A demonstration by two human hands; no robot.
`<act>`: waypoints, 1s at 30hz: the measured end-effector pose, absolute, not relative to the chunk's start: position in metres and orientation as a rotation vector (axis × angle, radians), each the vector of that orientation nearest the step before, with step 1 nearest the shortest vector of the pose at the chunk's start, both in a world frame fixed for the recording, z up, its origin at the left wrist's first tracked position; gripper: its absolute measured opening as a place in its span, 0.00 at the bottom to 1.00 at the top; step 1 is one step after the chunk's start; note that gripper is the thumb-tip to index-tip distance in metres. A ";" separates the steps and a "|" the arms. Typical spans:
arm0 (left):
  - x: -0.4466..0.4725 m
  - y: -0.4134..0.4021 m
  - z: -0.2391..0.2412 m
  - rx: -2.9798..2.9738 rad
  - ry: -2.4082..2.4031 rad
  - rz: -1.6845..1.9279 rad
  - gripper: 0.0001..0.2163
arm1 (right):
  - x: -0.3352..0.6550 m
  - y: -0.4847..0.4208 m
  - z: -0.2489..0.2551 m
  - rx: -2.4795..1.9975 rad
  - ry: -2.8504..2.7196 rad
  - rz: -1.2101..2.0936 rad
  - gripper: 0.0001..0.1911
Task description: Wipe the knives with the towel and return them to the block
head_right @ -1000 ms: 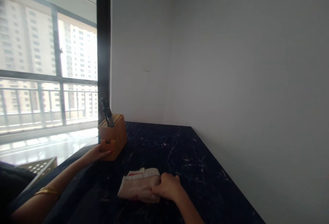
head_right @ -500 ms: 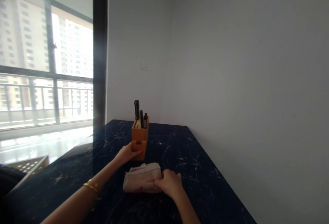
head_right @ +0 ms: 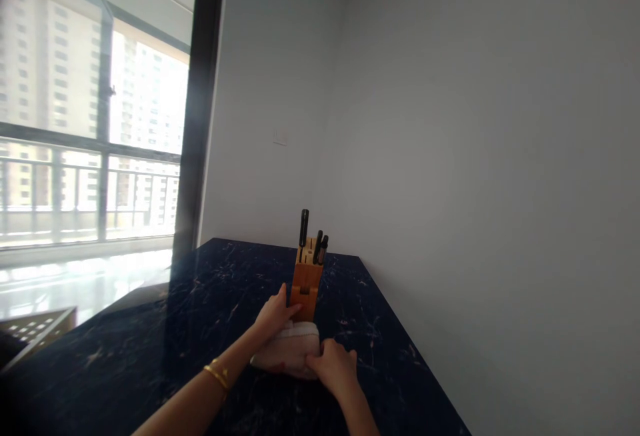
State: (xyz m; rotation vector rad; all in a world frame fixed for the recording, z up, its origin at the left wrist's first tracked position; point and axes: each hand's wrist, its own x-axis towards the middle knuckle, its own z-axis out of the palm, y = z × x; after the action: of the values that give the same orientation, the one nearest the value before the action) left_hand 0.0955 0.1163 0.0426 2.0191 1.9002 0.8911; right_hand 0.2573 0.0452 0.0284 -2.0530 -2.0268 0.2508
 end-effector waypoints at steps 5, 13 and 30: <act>0.066 0.073 0.061 2.092 1.929 1.106 0.21 | 0.259 0.046 0.029 -2.094 -2.011 0.184 0.16; 0.022 0.004 0.038 2.189 1.860 0.823 0.27 | 0.252 0.033 0.066 -2.022 -1.878 -0.170 0.18; 0.021 -0.007 0.028 2.565 1.817 0.552 0.25 | 0.175 0.132 0.261 -1.889 -2.033 -0.161 0.16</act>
State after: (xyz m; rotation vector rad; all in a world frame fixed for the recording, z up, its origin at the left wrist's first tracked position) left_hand 0.0208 -0.0066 0.0284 2.5645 1.8172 0.5517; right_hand 0.1749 0.1317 0.2612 -1.8894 -2.0334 -0.1611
